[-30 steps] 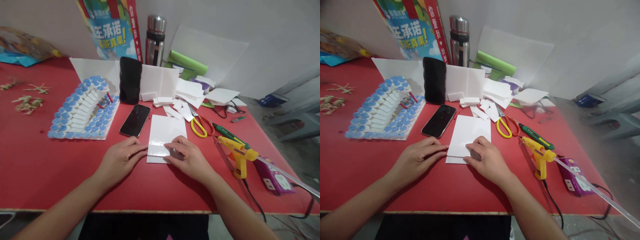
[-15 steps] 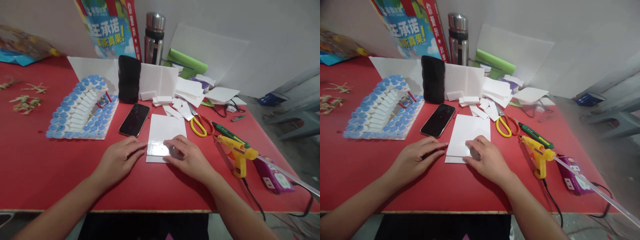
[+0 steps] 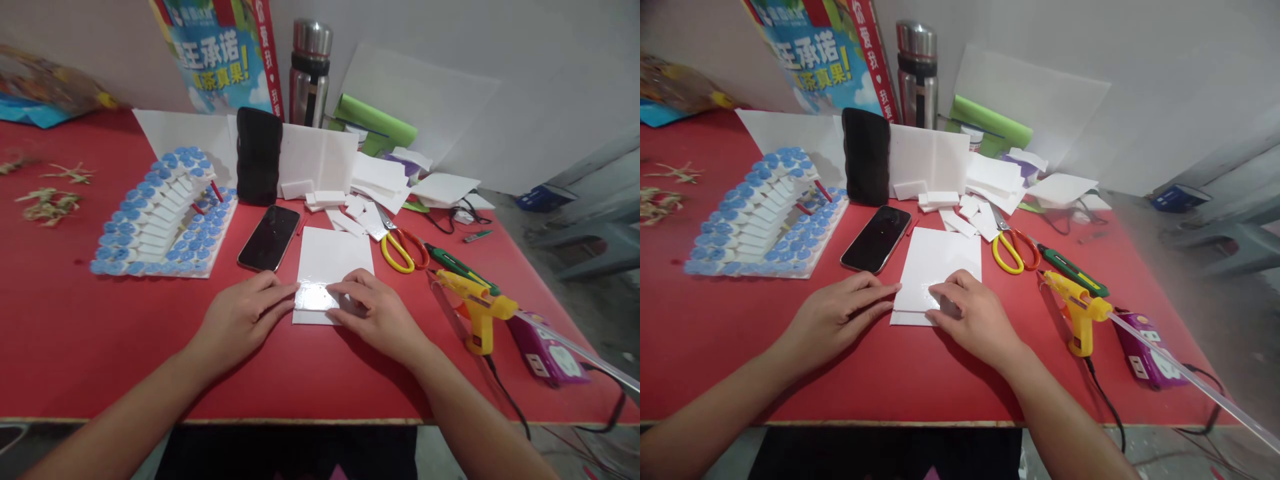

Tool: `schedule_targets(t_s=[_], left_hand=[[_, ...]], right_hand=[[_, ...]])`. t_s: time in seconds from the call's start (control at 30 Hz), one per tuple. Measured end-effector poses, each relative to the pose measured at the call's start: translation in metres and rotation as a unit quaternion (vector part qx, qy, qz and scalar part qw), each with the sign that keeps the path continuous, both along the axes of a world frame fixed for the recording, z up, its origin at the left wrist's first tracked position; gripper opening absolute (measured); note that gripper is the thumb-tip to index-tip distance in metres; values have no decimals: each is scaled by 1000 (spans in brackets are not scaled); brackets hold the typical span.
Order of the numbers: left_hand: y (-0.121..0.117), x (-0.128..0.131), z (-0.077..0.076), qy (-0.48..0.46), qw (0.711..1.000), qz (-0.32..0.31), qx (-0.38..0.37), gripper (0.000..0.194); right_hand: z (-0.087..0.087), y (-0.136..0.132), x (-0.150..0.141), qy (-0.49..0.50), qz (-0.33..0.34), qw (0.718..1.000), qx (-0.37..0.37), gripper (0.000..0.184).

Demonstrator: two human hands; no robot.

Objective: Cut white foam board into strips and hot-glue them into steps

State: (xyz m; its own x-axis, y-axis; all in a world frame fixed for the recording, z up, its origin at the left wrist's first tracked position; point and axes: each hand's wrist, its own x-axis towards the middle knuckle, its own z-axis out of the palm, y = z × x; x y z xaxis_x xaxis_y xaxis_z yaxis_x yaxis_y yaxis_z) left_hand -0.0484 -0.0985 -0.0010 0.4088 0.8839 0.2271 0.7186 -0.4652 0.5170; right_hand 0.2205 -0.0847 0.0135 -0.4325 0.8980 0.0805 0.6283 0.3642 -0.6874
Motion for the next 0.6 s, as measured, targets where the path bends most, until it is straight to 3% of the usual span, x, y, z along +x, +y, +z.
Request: schedule_targets(t_s=[0.6], left_hand=[[2,0,1,-8,1000,4,-1,35]], right_hand=[[-3,1,-1,-1,-7,1000,4,23]])
